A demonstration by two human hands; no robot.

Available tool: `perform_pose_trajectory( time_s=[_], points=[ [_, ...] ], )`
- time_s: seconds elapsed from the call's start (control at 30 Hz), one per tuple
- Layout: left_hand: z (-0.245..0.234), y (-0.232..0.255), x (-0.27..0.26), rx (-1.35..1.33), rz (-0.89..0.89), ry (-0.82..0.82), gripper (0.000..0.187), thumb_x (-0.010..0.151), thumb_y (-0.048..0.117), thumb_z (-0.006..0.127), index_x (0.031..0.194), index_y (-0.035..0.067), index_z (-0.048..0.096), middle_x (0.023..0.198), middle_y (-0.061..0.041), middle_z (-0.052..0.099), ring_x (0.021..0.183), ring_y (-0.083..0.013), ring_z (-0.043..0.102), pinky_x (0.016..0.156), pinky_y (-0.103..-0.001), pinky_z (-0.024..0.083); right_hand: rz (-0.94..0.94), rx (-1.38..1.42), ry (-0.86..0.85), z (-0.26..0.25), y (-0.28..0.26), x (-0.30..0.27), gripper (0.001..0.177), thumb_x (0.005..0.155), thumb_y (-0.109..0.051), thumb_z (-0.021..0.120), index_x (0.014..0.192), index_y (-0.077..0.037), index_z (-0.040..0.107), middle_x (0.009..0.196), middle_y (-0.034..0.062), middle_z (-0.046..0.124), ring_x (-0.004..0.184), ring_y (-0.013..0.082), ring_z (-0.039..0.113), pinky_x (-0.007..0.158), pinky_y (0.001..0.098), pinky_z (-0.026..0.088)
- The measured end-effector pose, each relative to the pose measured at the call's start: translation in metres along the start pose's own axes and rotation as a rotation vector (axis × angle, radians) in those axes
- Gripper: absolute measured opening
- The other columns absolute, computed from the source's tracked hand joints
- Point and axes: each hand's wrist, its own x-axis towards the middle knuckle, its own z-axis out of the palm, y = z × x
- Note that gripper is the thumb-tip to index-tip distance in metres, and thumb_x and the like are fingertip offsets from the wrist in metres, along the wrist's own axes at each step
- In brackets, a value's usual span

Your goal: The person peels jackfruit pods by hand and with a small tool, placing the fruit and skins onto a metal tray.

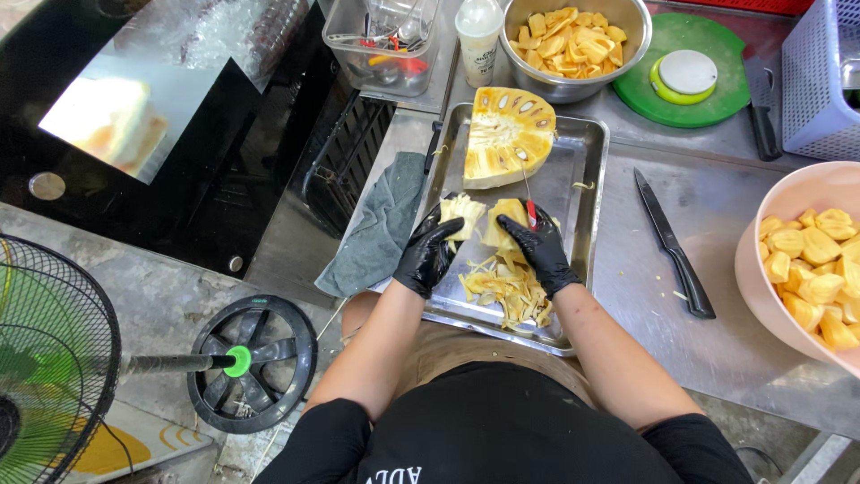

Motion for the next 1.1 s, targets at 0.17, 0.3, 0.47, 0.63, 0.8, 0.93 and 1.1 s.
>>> perform_pose_trajectory(
  time_s=[0.17,0.3,0.47,0.63,0.8,0.93,1.1],
  points=[
    [0.033,0.018,-0.01,0.075,0.016,-0.021,0.062,0.091,0.001,0.072,0.149,-0.004,0.049,0.134,-0.017,0.065,0.124,-0.0275,0.063,0.103,-0.036,0.053,-0.042,0.031,0.072,-0.006,-0.009,-0.001,0.061,0.092,-0.018,0.077,0.145,0.0,0.052,0.129,0.0057,0.068,0.115,0.0112,0.063,0.098,0.0248,0.05],
    [0.061,0.019,-0.023,0.514,0.294,-0.106,0.079,0.083,-0.002,0.078,0.152,0.003,0.04,0.14,-0.009,0.058,0.129,-0.0193,0.057,0.105,-0.034,0.052,-0.075,0.13,-0.124,-0.011,-0.017,-0.013,0.052,0.099,-0.012,0.071,0.147,0.002,0.059,0.123,0.0103,0.07,0.112,0.0135,0.063,0.101,0.0262,0.049],
    [0.091,0.033,-0.037,0.973,0.551,-0.187,0.087,0.084,0.006,0.085,0.157,0.003,0.039,0.136,-0.012,0.065,0.126,-0.0212,0.064,0.108,-0.035,0.052,-0.11,0.127,-0.145,-0.013,-0.043,-0.027,0.056,0.089,-0.001,0.077,0.142,0.002,0.057,0.127,0.004,0.067,0.114,0.0098,0.063,0.1,0.0269,0.052],
    [0.102,0.046,-0.04,1.246,0.699,-0.254,0.076,0.085,0.007,0.088,0.151,0.007,0.05,0.137,-0.012,0.067,0.128,-0.0222,0.067,0.109,-0.034,0.055,-0.048,0.142,-0.242,-0.01,-0.083,-0.045,0.066,0.083,-0.001,0.079,0.144,-0.001,0.055,0.13,0.0063,0.067,0.112,0.0151,0.064,0.095,0.0308,0.055],
    [0.092,0.029,-0.035,1.074,0.577,-0.259,0.094,0.074,0.009,0.086,0.153,-0.001,0.036,0.132,-0.017,0.062,0.121,-0.0274,0.063,0.104,-0.037,0.05,-0.169,0.11,-0.272,-0.002,-0.101,-0.054,0.063,0.086,-0.004,0.079,0.145,-0.001,0.055,0.135,0.0069,0.065,0.124,0.015,0.061,0.105,0.0313,0.052],
    [0.067,-0.004,-0.02,0.888,0.391,-0.326,0.07,0.089,0.005,0.081,0.149,0.0,0.045,0.137,-0.015,0.063,0.127,-0.0232,0.061,0.11,-0.036,0.049,-0.307,-0.094,-0.255,0.002,-0.09,-0.055,0.057,0.09,-0.008,0.078,0.143,0.002,0.058,0.133,0.0104,0.065,0.121,0.0161,0.058,0.105,0.0321,0.05],
    [0.065,0.0,-0.026,0.64,0.192,-0.262,0.072,0.092,0.002,0.079,0.155,0.002,0.045,0.121,-0.011,0.062,0.11,-0.0177,0.061,0.098,-0.033,0.053,-0.254,-0.038,-0.075,-0.019,-0.081,-0.064,0.043,0.109,-0.021,0.056,0.148,-0.002,0.06,0.121,0.0074,0.067,0.1,0.0146,0.049,0.091,0.0285,0.037]
  ],
)
